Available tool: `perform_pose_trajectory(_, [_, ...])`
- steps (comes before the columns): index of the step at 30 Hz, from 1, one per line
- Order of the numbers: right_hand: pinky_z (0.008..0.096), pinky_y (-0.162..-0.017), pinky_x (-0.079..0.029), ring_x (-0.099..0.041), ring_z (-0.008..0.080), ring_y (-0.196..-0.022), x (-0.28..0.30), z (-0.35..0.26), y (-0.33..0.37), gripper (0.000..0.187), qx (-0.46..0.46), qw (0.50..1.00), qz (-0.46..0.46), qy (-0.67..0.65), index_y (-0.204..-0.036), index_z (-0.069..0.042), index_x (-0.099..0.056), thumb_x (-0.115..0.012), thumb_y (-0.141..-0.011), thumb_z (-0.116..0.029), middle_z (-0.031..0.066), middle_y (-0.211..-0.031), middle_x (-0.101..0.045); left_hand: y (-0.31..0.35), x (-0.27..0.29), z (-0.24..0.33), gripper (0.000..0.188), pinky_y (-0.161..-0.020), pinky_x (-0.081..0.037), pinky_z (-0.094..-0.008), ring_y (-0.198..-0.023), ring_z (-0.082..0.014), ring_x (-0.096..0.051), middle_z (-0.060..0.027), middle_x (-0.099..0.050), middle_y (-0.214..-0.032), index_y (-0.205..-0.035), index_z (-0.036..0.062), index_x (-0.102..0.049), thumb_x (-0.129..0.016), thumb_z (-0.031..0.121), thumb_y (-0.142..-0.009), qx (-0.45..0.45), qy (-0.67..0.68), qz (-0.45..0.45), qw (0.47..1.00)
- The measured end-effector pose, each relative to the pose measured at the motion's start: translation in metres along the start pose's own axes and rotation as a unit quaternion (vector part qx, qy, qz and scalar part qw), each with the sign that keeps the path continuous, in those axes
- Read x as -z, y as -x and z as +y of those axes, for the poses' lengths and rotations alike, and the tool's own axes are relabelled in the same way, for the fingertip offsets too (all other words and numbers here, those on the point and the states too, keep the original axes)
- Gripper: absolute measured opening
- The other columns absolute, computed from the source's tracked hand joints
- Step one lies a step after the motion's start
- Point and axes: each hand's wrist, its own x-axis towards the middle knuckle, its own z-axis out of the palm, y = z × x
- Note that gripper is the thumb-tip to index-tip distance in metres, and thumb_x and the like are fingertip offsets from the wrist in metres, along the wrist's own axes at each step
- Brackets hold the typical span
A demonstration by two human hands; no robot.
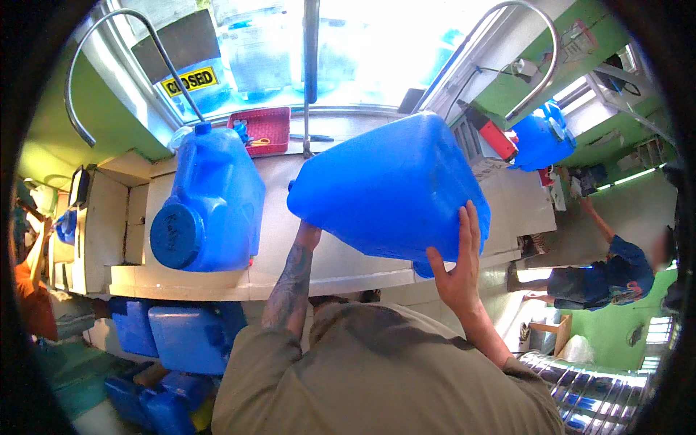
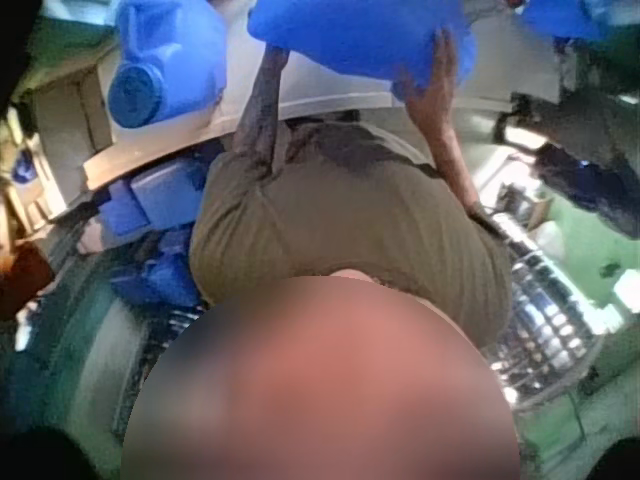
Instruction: The person assembles blue plastic water containers by placing green mesh filters into the openings, securing them with a heat gun, and attaching caps. They also fill the containers with water from a tap and handle large water bottles nearby.
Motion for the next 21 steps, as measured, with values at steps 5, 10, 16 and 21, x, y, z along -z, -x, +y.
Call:
perform_pose_trajectory(5, [0.0501,-0.119,-0.027,-0.03,0.044,-0.146,-0.001,0.025,-0.004,0.084,-0.032,0.999,-0.009,0.006,-0.157,0.0,-0.024,-0.071,-0.091,-0.023,0.0288,-0.158,-0.028,-0.003,-0.002,0.026,0.034,-0.089,-0.052,-0.0359,-0.101,-0.0174,-0.065,-0.0078,-0.069,-0.114,-0.129,0.0055,-0.061,-0.053,0.025,-0.103,0.028,-0.091,0.004,0.995])
perform_pose_trajectory(10, [0.0434,-0.113,-0.038,-0.045,0.0408,-0.137,-0.018,0.149,-0.026,0.081,-0.228,0.97,-0.03,-0.082,-0.157,0.0,-0.023,-0.063,-0.097,-0.04,0.0284,-0.152,-0.04,0.021,-0.034,0.097,0.037,-0.08,-0.05,-0.0322,-0.095,-0.0154,-0.067,-0.0045,-0.073,-0.103,-0.122,0.0071,-0.066,-0.055,0.037,-0.103,0.044,-0.476,0.057,0.877])
perform_pose_trajectory(16, [0.0436,-0.114,-0.034,-0.043,0.0284,-0.138,-0.142,0.33,-0.04,0.082,-0.445,0.812,-0.202,-0.32,-0.154,-0.005,-0.037,-0.04,-0.1,-0.067,0.0157,-0.153,-0.045,0.059,-0.165,0.117,0.065,-0.09,-0.053,-0.0337,-0.102,-0.0172,-0.067,-0.0136,-0.072,-0.109,-0.155,0.0044,-0.037,-0.064,0.029,-0.1,-0.047,-0.34,-0.097,0.934])
perform_pose_trajectory(21, [0.0427,-0.117,-0.034,-0.042,0.035,-0.141,-0.245,0.391,-0.072,0.085,-0.369,0.704,-0.504,-0.336,-0.151,0.0,-0.038,-0.046,-0.098,-0.066,0.0236,-0.151,-0.046,0.056,-0.274,0.09,0.082,-0.09,-0.054,-0.0314,-0.103,-0.0177,-0.067,-0.0156,-0.071,-0.112,-0.16,0.0052,-0.016,-0.067,0.014,-0.097,-0.047,-0.262,-0.03,0.964])
